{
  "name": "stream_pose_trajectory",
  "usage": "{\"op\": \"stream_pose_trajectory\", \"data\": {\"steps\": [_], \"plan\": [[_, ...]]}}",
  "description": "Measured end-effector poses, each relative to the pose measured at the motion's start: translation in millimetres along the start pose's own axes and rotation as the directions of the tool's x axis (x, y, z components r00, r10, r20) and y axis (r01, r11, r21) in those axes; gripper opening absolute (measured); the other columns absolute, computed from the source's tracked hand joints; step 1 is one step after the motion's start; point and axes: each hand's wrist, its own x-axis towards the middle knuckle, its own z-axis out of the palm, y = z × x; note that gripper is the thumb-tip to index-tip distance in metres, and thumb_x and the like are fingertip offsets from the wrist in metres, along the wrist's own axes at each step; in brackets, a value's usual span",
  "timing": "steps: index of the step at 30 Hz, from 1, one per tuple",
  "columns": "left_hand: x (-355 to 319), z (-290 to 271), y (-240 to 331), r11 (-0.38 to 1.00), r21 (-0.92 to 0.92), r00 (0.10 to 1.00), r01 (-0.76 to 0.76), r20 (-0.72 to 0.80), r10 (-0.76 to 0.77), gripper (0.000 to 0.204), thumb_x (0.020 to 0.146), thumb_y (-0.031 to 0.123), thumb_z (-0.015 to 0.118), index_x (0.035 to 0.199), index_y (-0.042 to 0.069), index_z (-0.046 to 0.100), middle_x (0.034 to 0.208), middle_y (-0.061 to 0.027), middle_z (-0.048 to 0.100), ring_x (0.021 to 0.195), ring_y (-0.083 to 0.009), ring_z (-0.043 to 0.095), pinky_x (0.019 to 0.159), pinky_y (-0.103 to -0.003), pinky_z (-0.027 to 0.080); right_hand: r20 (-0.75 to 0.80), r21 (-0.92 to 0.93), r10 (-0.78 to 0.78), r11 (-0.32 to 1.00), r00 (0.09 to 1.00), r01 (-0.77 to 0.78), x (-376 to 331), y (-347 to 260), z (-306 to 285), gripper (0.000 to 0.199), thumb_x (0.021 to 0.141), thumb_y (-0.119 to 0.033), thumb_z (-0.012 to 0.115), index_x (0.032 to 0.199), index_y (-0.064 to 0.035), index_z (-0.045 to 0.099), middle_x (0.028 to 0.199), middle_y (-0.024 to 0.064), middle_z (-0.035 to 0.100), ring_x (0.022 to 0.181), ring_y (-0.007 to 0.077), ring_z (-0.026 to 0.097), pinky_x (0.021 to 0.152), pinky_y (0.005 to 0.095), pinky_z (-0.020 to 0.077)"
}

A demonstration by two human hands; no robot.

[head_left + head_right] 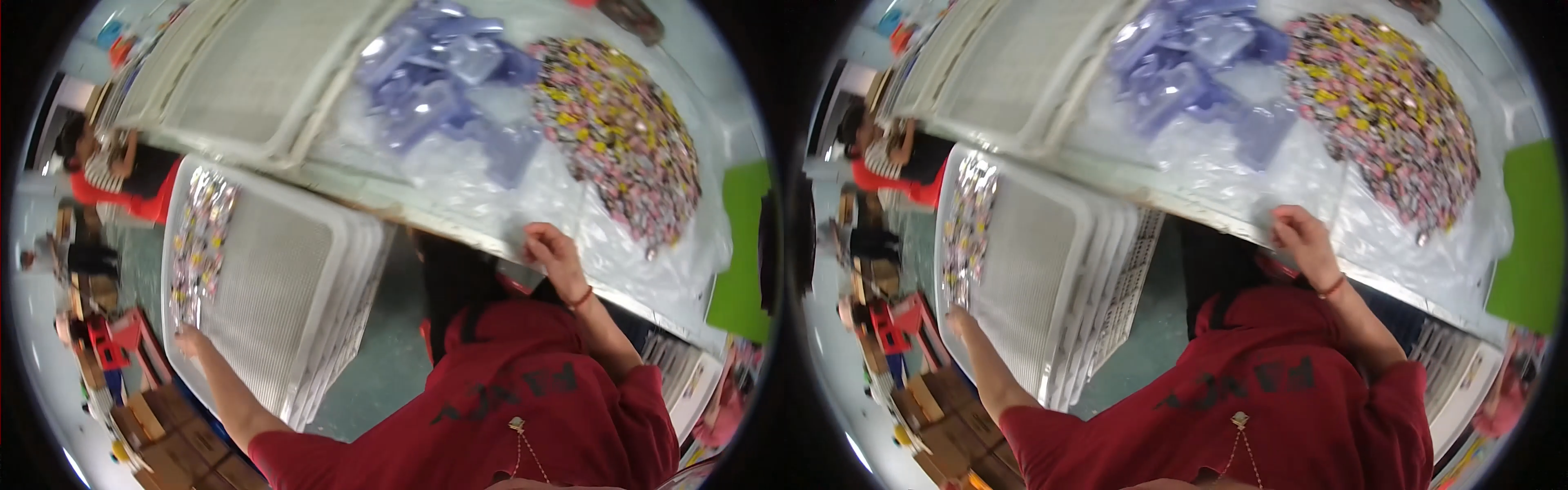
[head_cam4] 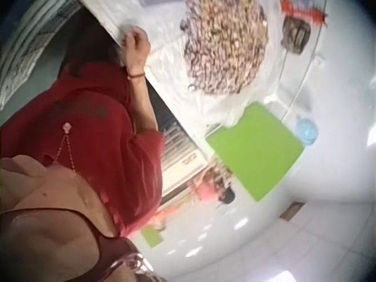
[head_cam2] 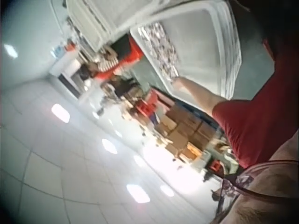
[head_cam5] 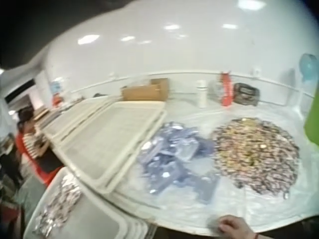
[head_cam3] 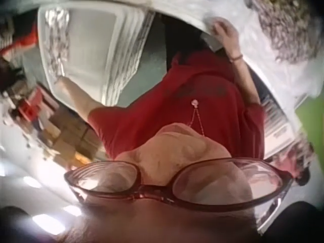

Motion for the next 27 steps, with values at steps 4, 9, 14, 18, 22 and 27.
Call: {"op": "stream_pose_trajectory", "data": {"steps": [4, 9, 14, 18, 22, 27], "plan": [[-116.1, -94.7, 162.8, 0.653, -0.424, 0.772, -0.627, -0.451, 0.448, 0.047, 0.093, 0.035, 0.058, 0.124, 0.000, 0.058, 0.121, -0.0193, 0.061, 0.108, -0.0349, 0.060, 0.093, -0.043, 0.047, 0.015, 0.074, 0.036, 0.997, 0.999, -0.037, -9.2, 10.0, -4.3, 0.019, 0.096, -0.004, 0.053, 0.114, -0.0006, 0.057, 0.085, 0.0002, 0.060, 0.075, 0.0064, 0.056, 0.069, 0.0209, 0.0476], [-386.4, -214.8, 304.4, -0.200, -0.767, 0.230, -0.610, -0.412, 0.882, 0.033, 0.087, 0.002, 0.064, 0.119, 0.004, 0.061, 0.115, -0.0089, 0.064, 0.097, -0.0188, 0.063, 0.083, -0.030, 0.051, 0.038, 0.215, 0.066, 0.974, 0.997, -0.073, -22.7, 8.8, -21.7, 0.020, 0.097, -0.005, 0.051, 0.117, -0.0006, 0.055, 0.086, 0.0015, 0.062, 0.076, 0.0068, 0.058, 0.070, 0.0205, 0.0492], [-607.2, -238.2, 322.9, -0.546, -0.618, -0.181, -0.566, -0.553, 0.813, 0.024, 0.081, 0.016, 0.072, 0.100, 0.004, 0.065, 0.098, -0.0141, 0.066, 0.088, -0.0330, 0.063, 0.078, -0.041, 0.051, 0.001, 0.255, 0.099, 0.962, 0.995, -0.096, -50.3, 12.1, -49.4, 0.018, 0.098, -0.007, 0.050, 0.115, -0.0019, 0.055, 0.086, 0.0039, 0.065, 0.077, 0.0098, 0.062, 0.071, 0.0232, 0.0509], [-671.2, -195.7, 325.9, -0.443, -0.583, -0.226, -0.681, -0.409, 0.884, 0.023, 0.078, 0.021, 0.073, 0.092, 0.005, 0.064, 0.090, -0.0125, 0.065, 0.083, -0.0327, 0.062, 0.077, -0.042, 0.050, -0.101, 0.326, 0.116, 0.942, 0.988, -0.078, -63.7, 14.9, -75.4, 0.019, 0.098, -0.009, 0.052, 0.115, -0.0018, 0.056, 0.085, 0.0028, 0.065, 0.076, 0.0087, 0.061, 0.070, 0.0221, 0.0498], [-673.8, -176.1, 335.0, -0.372, -0.676, -0.220, -0.636, -0.303, 0.927, 0.025, 0.082, 0.027, 0.070, 0.090, 0.005, 0.064, 0.077, -0.0137, 0.061, 0.078, -0.0336, 0.060, 0.070, -0.043, 0.046, -0.156, 0.318, 0.090, 0.947, 0.984, -0.036, -65.4, 29.1, -94.1, 0.019, 0.098, -0.010, 0.053, 0.115, -0.0024, 0.057, 0.085, 0.0022, 0.065, 0.076, 0.0082, 0.060, 0.069, 0.0219, 0.0497], [-679.8, -181.6, 336.3, -0.281, -0.727, -0.184, -0.627, -0.212, 0.960, 0.023, 0.086, 0.028, 0.066, 0.089, 0.005, 0.067, 0.077, -0.0133, 0.065, 0.076, -0.0321, 0.062, 0.068, -0.041, 0.046, -0.091, 0.422, 0.112, 0.904, 0.989, -0.064, -59.1, 32.7, -97.4, 0.018, 0.098, -0.009, 0.053, 0.115, -0.0038, 0.057, 0.086, 0.0016, 0.065, 0.075, 0.0069, 0.060, 0.069, 0.0205, 0.0502]]}}
